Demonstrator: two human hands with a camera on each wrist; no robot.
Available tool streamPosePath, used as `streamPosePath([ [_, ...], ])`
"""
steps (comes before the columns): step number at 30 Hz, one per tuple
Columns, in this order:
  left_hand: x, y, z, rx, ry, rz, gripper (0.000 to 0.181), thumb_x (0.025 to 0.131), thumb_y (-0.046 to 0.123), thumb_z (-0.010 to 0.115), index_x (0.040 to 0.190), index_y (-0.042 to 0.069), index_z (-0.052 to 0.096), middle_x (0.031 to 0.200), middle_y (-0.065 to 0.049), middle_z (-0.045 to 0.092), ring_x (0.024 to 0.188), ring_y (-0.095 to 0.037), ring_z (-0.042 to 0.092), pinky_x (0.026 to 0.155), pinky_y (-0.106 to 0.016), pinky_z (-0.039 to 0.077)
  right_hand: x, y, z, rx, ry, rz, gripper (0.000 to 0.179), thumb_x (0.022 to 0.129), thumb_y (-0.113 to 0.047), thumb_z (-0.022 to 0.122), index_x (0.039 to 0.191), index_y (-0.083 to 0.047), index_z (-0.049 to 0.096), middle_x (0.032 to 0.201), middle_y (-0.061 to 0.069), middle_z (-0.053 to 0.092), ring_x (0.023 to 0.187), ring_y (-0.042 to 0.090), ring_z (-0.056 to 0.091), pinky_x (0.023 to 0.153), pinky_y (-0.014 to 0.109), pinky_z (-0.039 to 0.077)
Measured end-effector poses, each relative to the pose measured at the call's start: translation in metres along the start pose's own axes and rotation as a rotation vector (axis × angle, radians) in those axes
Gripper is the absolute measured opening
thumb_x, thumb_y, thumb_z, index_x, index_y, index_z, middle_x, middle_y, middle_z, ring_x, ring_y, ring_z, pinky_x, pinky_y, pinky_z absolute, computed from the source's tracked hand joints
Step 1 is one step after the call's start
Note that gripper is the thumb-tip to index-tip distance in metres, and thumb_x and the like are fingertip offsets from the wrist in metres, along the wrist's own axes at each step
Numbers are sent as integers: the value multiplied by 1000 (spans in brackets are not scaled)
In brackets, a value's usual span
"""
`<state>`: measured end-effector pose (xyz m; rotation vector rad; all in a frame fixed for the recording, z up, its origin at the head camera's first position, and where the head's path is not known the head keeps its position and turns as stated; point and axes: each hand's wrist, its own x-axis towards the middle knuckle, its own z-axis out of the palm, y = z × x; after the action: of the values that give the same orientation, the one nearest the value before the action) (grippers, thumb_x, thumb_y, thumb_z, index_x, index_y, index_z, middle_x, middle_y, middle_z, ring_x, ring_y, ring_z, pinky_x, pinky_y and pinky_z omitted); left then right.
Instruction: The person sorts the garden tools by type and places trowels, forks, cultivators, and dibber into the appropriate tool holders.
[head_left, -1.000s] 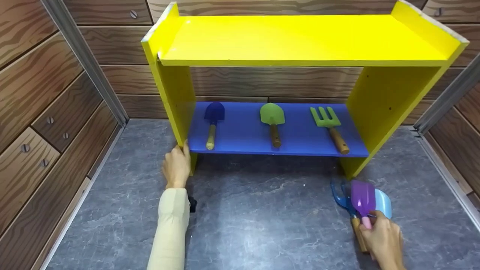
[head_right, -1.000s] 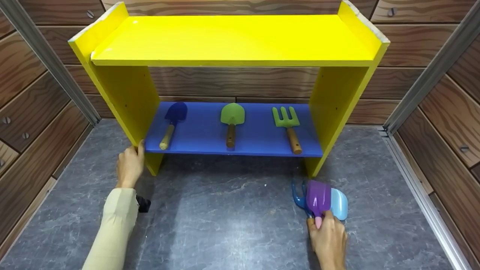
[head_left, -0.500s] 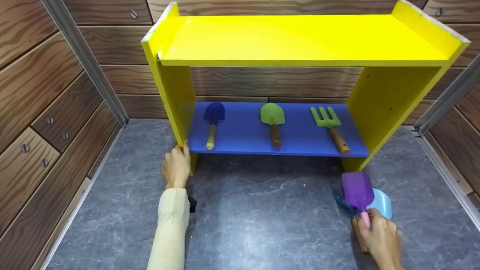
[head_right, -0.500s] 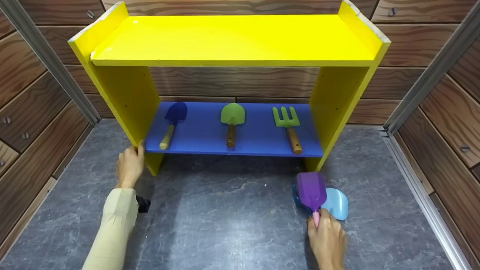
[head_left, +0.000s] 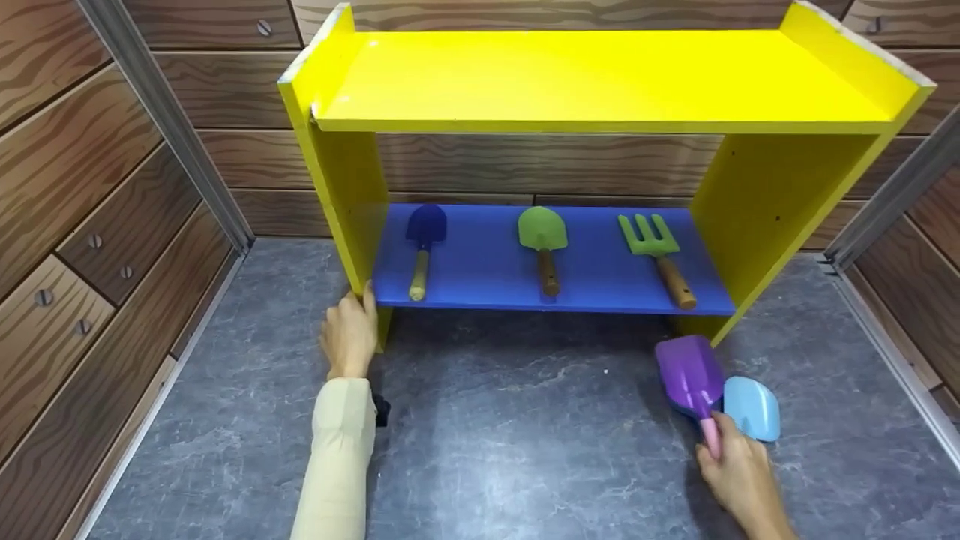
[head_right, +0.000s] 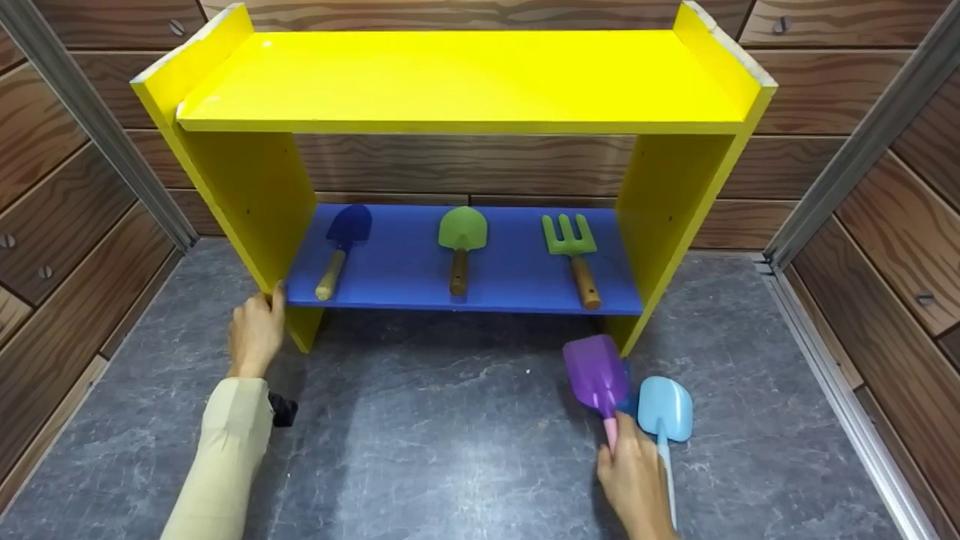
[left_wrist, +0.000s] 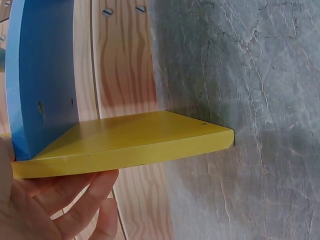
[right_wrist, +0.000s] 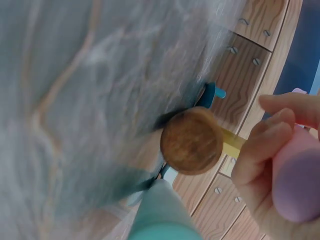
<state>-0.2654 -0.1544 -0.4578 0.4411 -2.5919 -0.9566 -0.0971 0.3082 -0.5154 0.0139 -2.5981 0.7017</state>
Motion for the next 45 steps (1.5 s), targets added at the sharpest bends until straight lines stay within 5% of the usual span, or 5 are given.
streamPosePath([
  [10,-2,-2,0,-14,-2,13,52,108,41,46,87,-2,65,84,-29,68,78,-52,66,68,-61,48,0,-5,8,-21,95,-154,45,79,10,73,120,12,55,93,39,64,75,59,62,63,69,44],
  [17,-1,-3,0,-9,-10,4,52,108,41,45,89,-2,65,87,-30,68,79,-53,66,68,-61,48,0,-8,10,-16,106,-148,48,81,5,75,125,4,57,89,38,65,71,58,62,58,69,43],
  [25,0,-2,0,-4,-3,15,51,108,41,45,86,-1,65,81,-27,68,78,-52,67,67,-61,48,6,-22,9,35,50,-99,50,69,18,70,118,13,60,103,34,66,81,53,65,67,66,47],
  [34,-1,-2,-1,-2,-6,1,53,108,42,45,90,-3,66,87,-30,69,81,-53,66,69,-61,48,12,-29,14,71,67,-179,43,79,9,75,120,7,63,95,27,69,72,41,66,61,61,47],
  [45,1,-1,0,2,-6,-1,53,108,42,45,88,-1,66,85,-28,69,79,-51,67,68,-61,48,25,-46,12,163,67,-120,36,75,11,80,108,5,66,79,13,67,62,19,55,53,36,42],
])
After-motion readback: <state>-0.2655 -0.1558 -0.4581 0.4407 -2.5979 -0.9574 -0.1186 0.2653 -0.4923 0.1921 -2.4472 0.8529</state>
